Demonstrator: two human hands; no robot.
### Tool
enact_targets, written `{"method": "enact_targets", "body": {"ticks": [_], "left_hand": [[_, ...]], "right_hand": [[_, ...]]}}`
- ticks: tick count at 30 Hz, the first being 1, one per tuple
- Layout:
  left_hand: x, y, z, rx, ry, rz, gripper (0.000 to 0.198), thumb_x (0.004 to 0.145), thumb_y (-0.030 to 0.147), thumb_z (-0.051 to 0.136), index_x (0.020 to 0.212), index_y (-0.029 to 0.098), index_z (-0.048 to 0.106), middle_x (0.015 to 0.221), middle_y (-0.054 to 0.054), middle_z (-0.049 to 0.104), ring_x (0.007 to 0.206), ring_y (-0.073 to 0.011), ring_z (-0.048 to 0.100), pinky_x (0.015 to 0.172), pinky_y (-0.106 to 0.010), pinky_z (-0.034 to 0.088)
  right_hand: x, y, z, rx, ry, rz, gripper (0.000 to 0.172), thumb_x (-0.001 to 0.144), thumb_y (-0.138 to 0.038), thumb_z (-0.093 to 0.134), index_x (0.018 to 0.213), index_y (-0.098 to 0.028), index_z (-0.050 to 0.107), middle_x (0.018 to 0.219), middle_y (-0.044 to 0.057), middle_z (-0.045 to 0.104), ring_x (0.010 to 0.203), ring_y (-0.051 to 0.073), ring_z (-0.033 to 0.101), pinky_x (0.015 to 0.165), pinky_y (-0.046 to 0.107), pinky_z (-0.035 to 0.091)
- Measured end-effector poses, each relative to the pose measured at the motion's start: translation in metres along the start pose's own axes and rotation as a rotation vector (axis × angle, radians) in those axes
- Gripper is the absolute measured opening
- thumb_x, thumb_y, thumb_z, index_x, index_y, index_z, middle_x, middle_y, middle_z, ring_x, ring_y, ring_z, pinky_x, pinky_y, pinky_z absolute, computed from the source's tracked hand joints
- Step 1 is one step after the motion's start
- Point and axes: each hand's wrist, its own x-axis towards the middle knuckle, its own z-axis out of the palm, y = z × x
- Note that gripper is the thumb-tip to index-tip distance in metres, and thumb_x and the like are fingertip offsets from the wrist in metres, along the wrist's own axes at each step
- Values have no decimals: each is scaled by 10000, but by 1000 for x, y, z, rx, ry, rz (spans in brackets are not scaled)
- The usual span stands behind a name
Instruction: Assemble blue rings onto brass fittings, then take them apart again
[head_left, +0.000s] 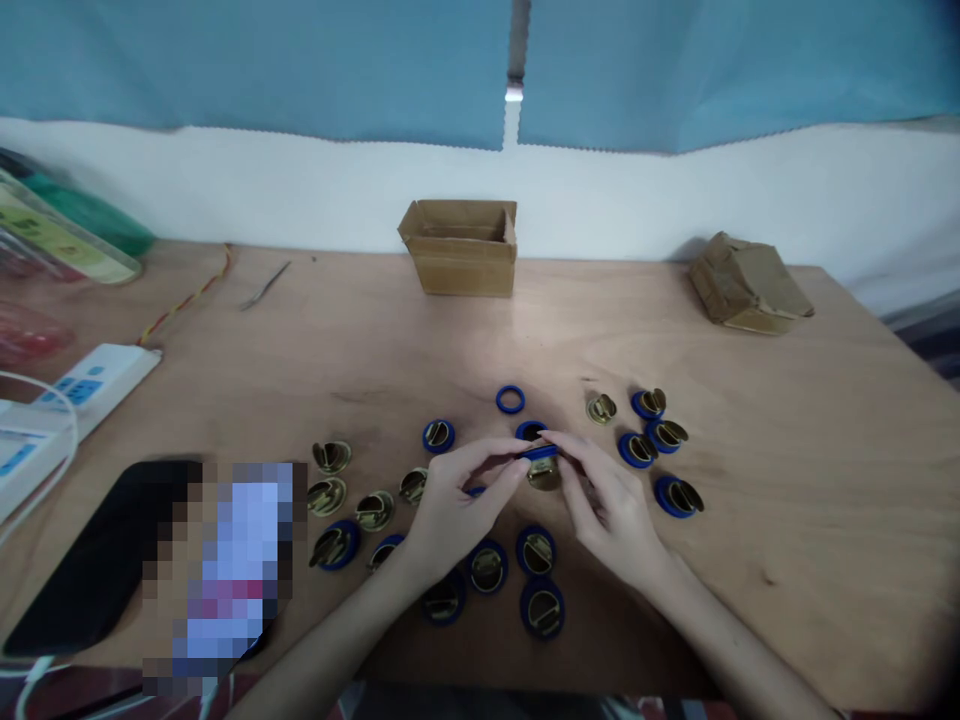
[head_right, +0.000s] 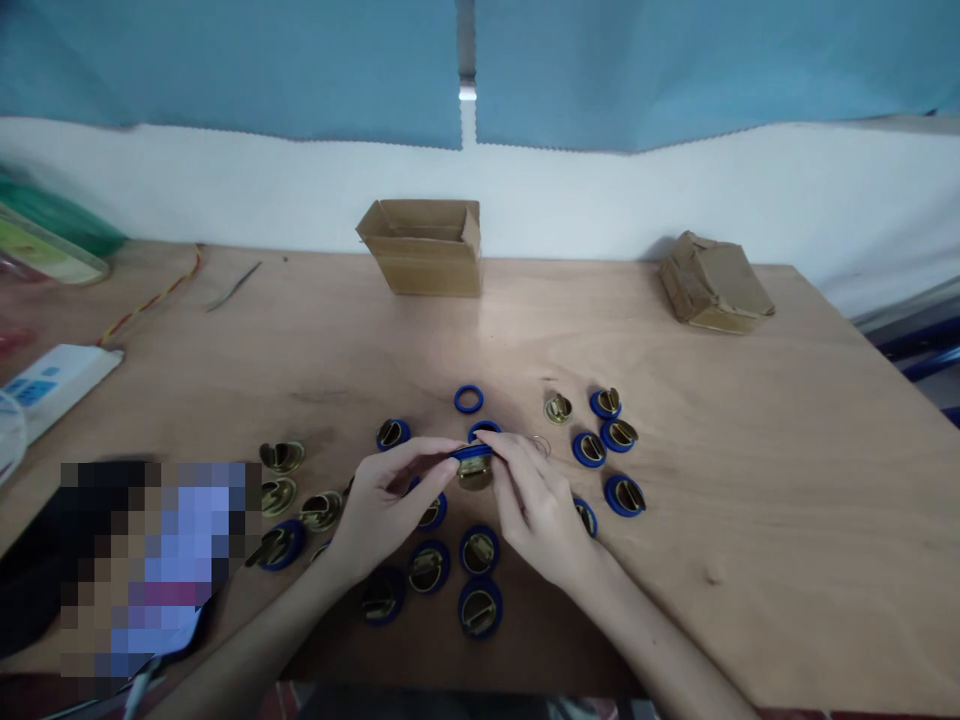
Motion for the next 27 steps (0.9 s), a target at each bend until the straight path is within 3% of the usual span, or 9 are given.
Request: {"method": "enact_targets", "body": {"ticks": [11, 14, 18, 22, 24, 27], "left_hand": [[-2, 4, -1, 243, 19, 162, 132, 954, 150, 604, 1022, 208, 702, 958, -18, 774, 878, -148, 732, 803, -238, 568], [-3, 2, 0, 179, 7, 139, 146, 967, 154, 584, 1029, 215, 701, 1020, -35, 764, 966, -168, 725, 860, -265, 565], [0, -2, 2, -50, -35, 0, 190, 987, 202, 570, 1134, 253, 679, 1230, -54, 713, 1140, -199, 687, 972, -318, 557], [1, -3, 5, -233, -65, -101, 225, 932, 213, 662, 1152, 258, 647, 1148, -38, 727, 1069, -175, 702, 945, -288, 567], [1, -3, 6, -257, -19, -118, 220, 904, 202, 695, 1113, 250, 647, 1115, -31, 723, 1058, -165, 699, 930, -265, 563], [2, -1, 5, -271, 92, -114, 218, 887, 194, 711, 1090, 237, 643, 1086, -30, 707, 1050, -159, 692, 946, -265, 551]], "right_hand": [[-2, 7, 1, -74, -13, -139, 393, 994, -24, 478, 1341, -188, 561, 1171, 110, 691, 1106, 215, 681, 955, 368, 593], [-3, 8, 1, -103, 7, -153, 397, 981, -8, 494, 1332, -178, 568, 1171, 109, 696, 1091, 206, 690, 954, 349, 598], [-3, 7, 2, -130, 56, -183, 426, 969, 11, 505, 1343, -180, 577, 1243, 118, 683, 1167, 213, 670, 1010, 363, 582], [-1, 3, 1, -138, 14, -239, 441, 965, -1, 533, 1361, -192, 568, 1318, 118, 654, 1224, 215, 641, 1052, 377, 554], [1, 1, -2, -131, 41, -197, 424, 968, -33, 545, 1364, -186, 555, 1294, 119, 664, 1192, 221, 654, 1022, 380, 560], [6, 3, -12, -195, 159, -5, 289, 977, -118, 564, 1259, -174, 600, 1045, 82, 704, 905, 193, 694, 800, 328, 588]]}}
